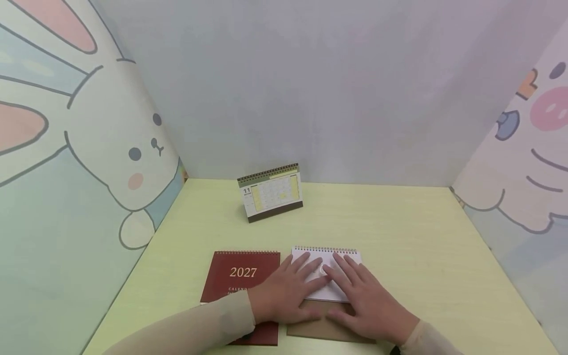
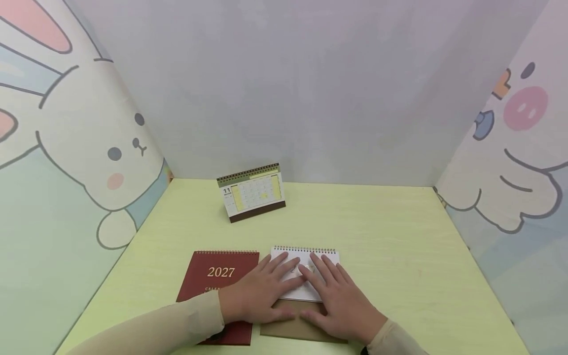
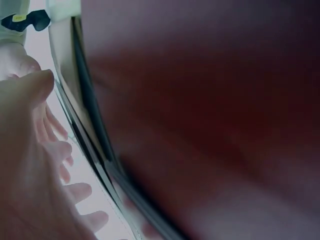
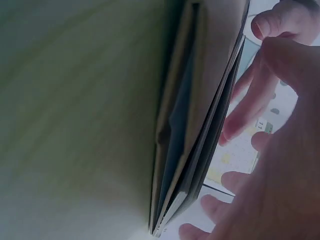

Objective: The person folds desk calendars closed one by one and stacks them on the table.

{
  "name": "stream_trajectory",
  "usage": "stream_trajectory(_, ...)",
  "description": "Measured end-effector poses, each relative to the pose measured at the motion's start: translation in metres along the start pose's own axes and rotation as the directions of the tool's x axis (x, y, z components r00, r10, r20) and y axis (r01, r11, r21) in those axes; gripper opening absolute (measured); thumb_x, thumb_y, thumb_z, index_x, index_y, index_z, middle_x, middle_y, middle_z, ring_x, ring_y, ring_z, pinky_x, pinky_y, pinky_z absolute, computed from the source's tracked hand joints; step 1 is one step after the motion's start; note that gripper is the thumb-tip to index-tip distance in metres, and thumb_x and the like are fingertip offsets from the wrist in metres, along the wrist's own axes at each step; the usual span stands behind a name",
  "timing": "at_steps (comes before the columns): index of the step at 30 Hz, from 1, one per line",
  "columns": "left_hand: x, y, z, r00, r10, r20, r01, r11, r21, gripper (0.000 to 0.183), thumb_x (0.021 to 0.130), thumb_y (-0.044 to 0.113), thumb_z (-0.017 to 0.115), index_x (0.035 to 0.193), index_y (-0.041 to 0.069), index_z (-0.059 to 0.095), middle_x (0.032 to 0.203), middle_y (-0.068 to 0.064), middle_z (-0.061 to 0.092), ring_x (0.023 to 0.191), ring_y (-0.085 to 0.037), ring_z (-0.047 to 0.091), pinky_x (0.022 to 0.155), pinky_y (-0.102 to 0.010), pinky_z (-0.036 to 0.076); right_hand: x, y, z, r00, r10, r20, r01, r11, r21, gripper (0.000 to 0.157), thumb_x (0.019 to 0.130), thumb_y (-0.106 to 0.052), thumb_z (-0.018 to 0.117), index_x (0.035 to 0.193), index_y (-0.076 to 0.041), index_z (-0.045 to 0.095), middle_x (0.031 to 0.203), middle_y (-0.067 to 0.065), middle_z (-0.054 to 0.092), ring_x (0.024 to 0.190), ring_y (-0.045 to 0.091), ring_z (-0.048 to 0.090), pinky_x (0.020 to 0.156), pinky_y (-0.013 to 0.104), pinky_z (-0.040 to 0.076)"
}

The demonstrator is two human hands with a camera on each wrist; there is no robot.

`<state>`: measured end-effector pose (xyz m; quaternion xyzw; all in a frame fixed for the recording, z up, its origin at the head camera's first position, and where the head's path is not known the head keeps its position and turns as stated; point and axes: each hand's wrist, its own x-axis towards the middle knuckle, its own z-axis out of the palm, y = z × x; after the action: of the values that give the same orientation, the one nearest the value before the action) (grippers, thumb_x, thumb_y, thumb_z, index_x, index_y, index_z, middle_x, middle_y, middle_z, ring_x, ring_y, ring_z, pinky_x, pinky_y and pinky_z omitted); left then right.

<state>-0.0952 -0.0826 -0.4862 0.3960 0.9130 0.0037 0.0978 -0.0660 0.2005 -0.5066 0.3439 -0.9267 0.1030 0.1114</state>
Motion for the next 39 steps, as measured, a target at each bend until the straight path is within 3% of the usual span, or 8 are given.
stream_trajectory(5, -0.002, 0.003, 0.0, 0.999, -0.015, 0.044, 0.015, 1.0, 0.015, 0.082, 0.115, 0.085, 0.043, 0.187, 0.049, 0.029, 0.2, 0.003, 0.023, 0.188, -0.034, 0.023, 0.147, -0.068, 0.034, 0.002, -0.002, -0.003, 0.983, 0.073, 0.167, -0.091, 0.99, 0.103, 0.09, 0.109, -0.078, 0.069, 0.184, -0.034, 0.045, 0.192, 0.012, 0.044, 0.173, 0.045, 0.051, 0.132, 0.074, 0.05)
stream_trajectory(9, -0.002, 0.003, 0.001, 0.997, -0.033, 0.065, 0.032, 0.999, 0.026, 0.081, 0.114, 0.086, 0.042, 0.186, 0.05, 0.03, 0.201, 0.004, 0.02, 0.188, -0.033, 0.021, 0.148, -0.067, 0.032, 0.003, -0.003, -0.006, 0.962, 0.084, 0.259, -0.118, 0.986, 0.12, 0.09, 0.109, -0.081, 0.064, 0.182, -0.031, 0.049, 0.192, 0.013, 0.044, 0.174, 0.048, 0.048, 0.134, 0.078, 0.046)
stream_trajectory(17, -0.002, 0.003, 0.0, 0.995, -0.027, 0.092, 0.028, 1.0, -0.013, 0.084, 0.114, 0.086, 0.042, 0.188, 0.052, 0.02, 0.202, 0.002, 0.017, 0.189, -0.034, 0.018, 0.148, -0.067, 0.031, 0.003, -0.002, -0.006, 0.952, 0.077, 0.296, -0.108, 0.99, 0.089, 0.098, 0.108, -0.083, 0.063, 0.184, -0.023, 0.045, 0.193, 0.016, 0.042, 0.176, 0.049, 0.045, 0.134, 0.078, 0.047)
stream_trajectory(23, -0.003, 0.004, -0.001, 0.994, -0.022, 0.111, 0.03, 0.997, -0.071, 0.085, 0.115, 0.085, 0.041, 0.188, 0.052, 0.013, 0.202, 0.001, 0.012, 0.19, -0.034, 0.013, 0.15, -0.069, 0.028, 0.002, 0.0, -0.009, 0.951, 0.099, 0.292, -0.123, 0.99, 0.064, 0.091, 0.112, -0.073, 0.067, 0.181, -0.017, 0.049, 0.191, 0.018, 0.045, 0.174, 0.049, 0.048, 0.134, 0.075, 0.048)
stream_trajectory(39, -0.003, 0.006, -0.001, 0.99, -0.003, 0.142, 0.009, 0.999, -0.041, 0.09, 0.114, 0.086, 0.041, 0.19, 0.048, 0.01, 0.203, -0.001, 0.006, 0.19, -0.036, 0.009, 0.149, -0.07, 0.027, 0.0, 0.005, -0.006, 0.943, 0.056, 0.328, -0.069, 0.997, 0.028, 0.087, 0.115, -0.068, 0.065, 0.181, -0.013, 0.048, 0.191, 0.023, 0.041, 0.173, 0.053, 0.047, 0.131, 0.076, 0.05)
